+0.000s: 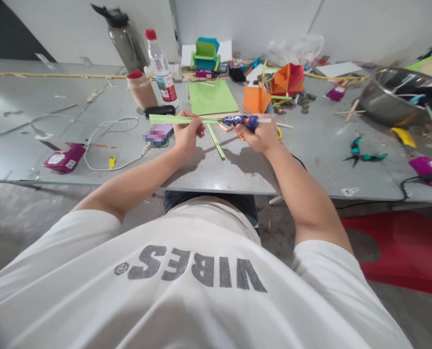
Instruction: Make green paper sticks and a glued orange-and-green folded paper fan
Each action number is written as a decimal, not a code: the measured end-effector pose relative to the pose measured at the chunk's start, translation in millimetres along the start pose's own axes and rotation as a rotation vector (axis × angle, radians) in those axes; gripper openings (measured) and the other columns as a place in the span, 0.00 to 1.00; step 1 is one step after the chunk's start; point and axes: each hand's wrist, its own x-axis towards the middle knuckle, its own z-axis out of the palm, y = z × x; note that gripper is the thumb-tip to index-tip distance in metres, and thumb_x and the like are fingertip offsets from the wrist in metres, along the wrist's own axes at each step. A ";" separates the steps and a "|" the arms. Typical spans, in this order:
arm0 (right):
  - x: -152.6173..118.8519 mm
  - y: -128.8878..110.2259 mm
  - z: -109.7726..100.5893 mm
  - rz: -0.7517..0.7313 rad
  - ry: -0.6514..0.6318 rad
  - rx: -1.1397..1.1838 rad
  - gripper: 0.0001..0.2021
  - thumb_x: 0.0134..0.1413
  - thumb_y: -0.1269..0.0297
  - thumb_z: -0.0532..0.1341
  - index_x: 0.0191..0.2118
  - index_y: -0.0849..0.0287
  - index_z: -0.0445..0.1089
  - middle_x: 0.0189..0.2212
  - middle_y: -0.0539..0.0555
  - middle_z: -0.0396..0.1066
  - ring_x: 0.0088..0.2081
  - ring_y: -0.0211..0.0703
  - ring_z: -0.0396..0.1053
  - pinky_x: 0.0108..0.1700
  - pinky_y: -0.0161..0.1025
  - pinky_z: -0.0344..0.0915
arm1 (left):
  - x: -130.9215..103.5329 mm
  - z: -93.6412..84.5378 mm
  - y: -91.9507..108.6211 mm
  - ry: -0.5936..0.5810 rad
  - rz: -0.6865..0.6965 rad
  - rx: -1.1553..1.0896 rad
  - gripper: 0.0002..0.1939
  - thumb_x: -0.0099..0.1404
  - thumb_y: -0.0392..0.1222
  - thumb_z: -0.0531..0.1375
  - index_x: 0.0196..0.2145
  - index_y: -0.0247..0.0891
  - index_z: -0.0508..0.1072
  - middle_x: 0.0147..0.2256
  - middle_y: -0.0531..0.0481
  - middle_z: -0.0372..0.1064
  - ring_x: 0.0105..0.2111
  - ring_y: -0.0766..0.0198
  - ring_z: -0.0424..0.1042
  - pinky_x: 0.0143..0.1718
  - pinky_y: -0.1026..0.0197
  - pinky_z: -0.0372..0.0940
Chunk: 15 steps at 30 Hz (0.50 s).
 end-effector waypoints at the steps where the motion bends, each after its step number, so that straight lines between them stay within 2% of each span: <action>1: 0.1 -1.5 -0.2 -0.002 -0.006 0.000 0.37 0.66 0.18 0.62 0.27 0.49 0.63 0.24 0.57 0.63 0.31 0.54 0.66 0.35 0.53 0.64 | 0.5 -0.7 -1.3 -0.016 0.016 0.007 0.17 0.70 0.33 0.74 0.35 0.44 0.69 0.23 0.61 0.70 0.23 0.71 0.70 0.29 0.66 0.64; 7: 0.6 -12.2 -1.8 -0.021 -0.019 0.028 0.40 0.63 0.13 0.60 0.25 0.49 0.62 0.22 0.55 0.60 0.27 0.48 0.56 0.33 0.52 0.56 | -1.0 -1.6 -3.7 -0.057 0.045 -0.003 0.17 0.70 0.33 0.73 0.34 0.45 0.68 0.23 0.60 0.70 0.24 0.69 0.71 0.28 0.65 0.64; 15: 0.5 -10.1 -1.5 -0.027 -0.034 0.027 0.39 0.63 0.16 0.62 0.25 0.49 0.67 0.22 0.56 0.62 0.28 0.51 0.60 0.34 0.52 0.62 | -3.0 1.5 -1.4 -0.053 0.002 0.015 0.16 0.72 0.31 0.72 0.35 0.44 0.69 0.23 0.60 0.70 0.24 0.69 0.71 0.28 0.65 0.63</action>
